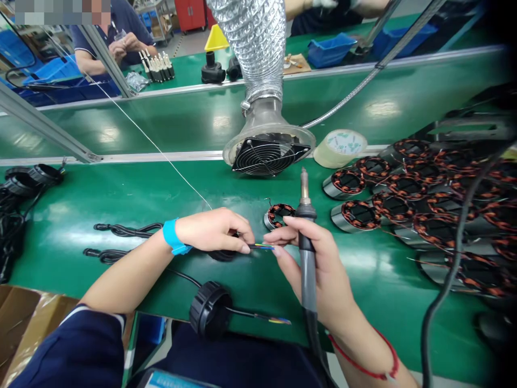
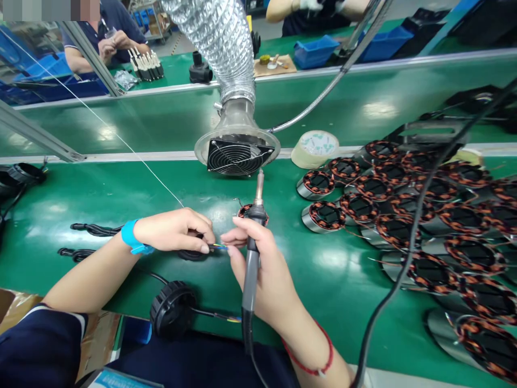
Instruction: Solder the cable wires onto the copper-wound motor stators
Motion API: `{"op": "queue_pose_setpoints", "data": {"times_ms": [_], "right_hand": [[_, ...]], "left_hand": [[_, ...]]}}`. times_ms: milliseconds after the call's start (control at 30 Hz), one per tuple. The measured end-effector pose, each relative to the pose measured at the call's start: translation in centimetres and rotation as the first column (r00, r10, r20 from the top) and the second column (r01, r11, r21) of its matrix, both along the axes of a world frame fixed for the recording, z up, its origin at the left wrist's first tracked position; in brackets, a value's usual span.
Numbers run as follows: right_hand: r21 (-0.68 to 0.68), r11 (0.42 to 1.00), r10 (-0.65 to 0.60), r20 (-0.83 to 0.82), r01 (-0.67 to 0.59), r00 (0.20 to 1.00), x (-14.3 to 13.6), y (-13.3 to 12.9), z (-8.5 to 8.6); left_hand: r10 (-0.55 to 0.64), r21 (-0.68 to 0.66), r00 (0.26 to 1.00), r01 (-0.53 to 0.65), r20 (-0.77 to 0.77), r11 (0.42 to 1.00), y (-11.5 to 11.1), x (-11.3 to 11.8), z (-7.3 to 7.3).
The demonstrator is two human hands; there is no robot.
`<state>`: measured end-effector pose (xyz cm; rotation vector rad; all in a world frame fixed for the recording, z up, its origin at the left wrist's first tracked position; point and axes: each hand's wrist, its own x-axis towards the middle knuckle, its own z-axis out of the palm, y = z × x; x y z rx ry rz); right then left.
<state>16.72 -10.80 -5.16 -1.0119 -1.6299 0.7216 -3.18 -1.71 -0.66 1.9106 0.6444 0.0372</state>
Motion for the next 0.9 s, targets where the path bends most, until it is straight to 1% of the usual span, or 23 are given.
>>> {"op": "queue_pose_setpoints", "data": {"times_ms": [100,167,233,300,333,367,400,533,567,633,700,733,800,833,867,900], "right_hand": [[0.014,0.999,-0.045,-0.052,0.046,0.998,-0.5,-0.1,-0.3],[0.003,0.999,-0.044,-0.081,0.044,0.996,-0.7,-0.1,-0.5],[-0.041,0.999,-0.01,-0.148,0.004,0.989,-0.9,0.0,-0.8],[-0.099,0.994,0.016,-0.24,-0.041,0.971,-1.1,0.1,-1.1],[-0.126,0.991,0.015,-0.283,-0.053,0.959,-1.2,0.2,-1.3],[-0.15,0.987,0.004,-0.318,-0.054,0.948,-1.3,0.3,-1.5],[-0.166,0.985,-0.01,-0.344,-0.051,0.939,-1.4,0.3,-1.7],[-0.189,0.981,-0.034,-0.375,-0.04,0.926,-1.4,0.4,-2.3],[-0.187,0.982,-0.036,-0.37,-0.037,0.928,-1.4,0.5,-2.3],[-0.17,0.985,-0.037,-0.347,-0.024,0.937,-1.2,0.5,-2.3],[-0.13,0.991,-0.032,-0.304,-0.008,0.952,-1.0,0.6,-2.1],[-0.098,0.995,-0.028,-0.277,0.001,0.961,-0.9,0.7,-2.0],[-0.025,0.999,-0.026,-0.232,0.02,0.972,-0.9,0.6,-1.9],[0.009,0.999,-0.031,-0.22,0.034,0.975,-1.0,0.6,-1.8],[0.038,0.998,-0.039,-0.214,0.048,0.976,-1.1,0.5,-1.8],[0.059,0.996,-0.054,-0.213,0.068,0.975,-1.3,0.4,-1.9]], "left_hand": [[0.0,-0.048,1.0,0.0,0.002,0.999,0.1,-0.1,-0.2],[0.01,-0.09,1.0,-0.009,0.013,0.996,0.1,-0.1,-0.4],[0.091,-0.179,0.994,-0.078,0.065,0.981,-0.1,0.0,-0.6],[0.23,-0.291,0.966,-0.187,0.121,0.938,-0.3,0.2,-0.7],[0.288,-0.329,0.948,-0.232,0.133,0.915,-0.5,0.3,-0.8],[0.322,-0.343,0.937,-0.261,0.135,0.902,-0.7,0.5,-0.8],[0.33,-0.335,0.935,-0.272,0.129,0.902,-0.9,0.6,-0.8],[0.285,-0.215,0.95,-0.255,0.127,0.943,-1.5,1.3,-0.5],[0.28,-0.203,0.952,-0.252,0.122,0.946,-1.6,1.4,-0.5],[0.28,-0.227,0.956,-0.254,0.091,0.94,-1.8,1.6,-0.4],[0.294,-0.267,0.954,-0.269,0.059,0.925,-1.9,1.7,-0.3],[0.302,-0.261,0.952,-0.279,0.05,0.924,-1.9,1.7,-0.2],[0.299,-0.195,0.954,-0.289,0.028,0.937,-1.9,1.8,0.0],[0.279,-0.177,0.96,-0.273,0.005,0.945,-2.0,1.8,0.2],[0.248,-0.195,0.968,-0.249,-0.026,0.949,-2.0,1.8,0.3],[0.219,-0.25,0.974,-0.226,-0.055,0.942,-2.0,1.8,0.4]]}}
